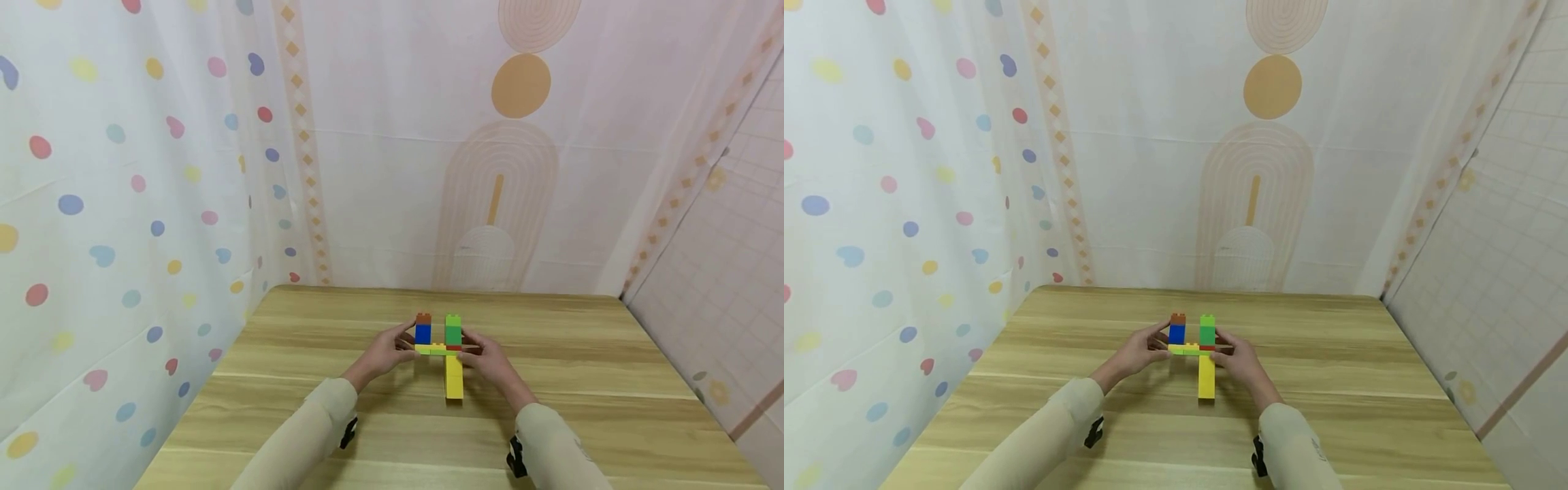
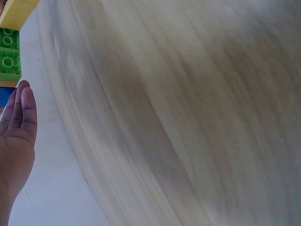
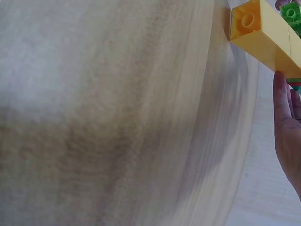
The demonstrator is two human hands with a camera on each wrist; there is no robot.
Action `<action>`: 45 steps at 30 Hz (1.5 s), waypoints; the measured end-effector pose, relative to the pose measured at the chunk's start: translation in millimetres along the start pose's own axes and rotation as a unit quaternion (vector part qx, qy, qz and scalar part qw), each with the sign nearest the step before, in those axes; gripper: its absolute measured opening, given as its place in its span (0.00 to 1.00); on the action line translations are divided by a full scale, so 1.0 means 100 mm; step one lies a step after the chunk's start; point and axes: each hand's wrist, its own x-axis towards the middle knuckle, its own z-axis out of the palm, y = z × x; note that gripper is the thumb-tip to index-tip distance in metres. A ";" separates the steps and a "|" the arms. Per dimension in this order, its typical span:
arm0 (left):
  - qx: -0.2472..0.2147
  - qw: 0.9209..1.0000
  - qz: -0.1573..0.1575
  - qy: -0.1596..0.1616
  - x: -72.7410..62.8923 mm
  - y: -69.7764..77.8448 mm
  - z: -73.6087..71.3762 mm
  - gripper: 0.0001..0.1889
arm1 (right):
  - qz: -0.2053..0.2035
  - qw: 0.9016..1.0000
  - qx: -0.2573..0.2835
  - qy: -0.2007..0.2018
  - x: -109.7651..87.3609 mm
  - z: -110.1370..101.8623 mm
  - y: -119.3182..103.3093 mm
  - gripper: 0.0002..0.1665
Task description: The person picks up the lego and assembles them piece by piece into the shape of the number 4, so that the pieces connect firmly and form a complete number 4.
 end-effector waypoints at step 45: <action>0.288 0.955 -0.039 0.063 -0.10 -0.35 -0.70 0.27 | -0.009 0.947 -0.321 0.016 -0.03 -0.55 0.09 0.38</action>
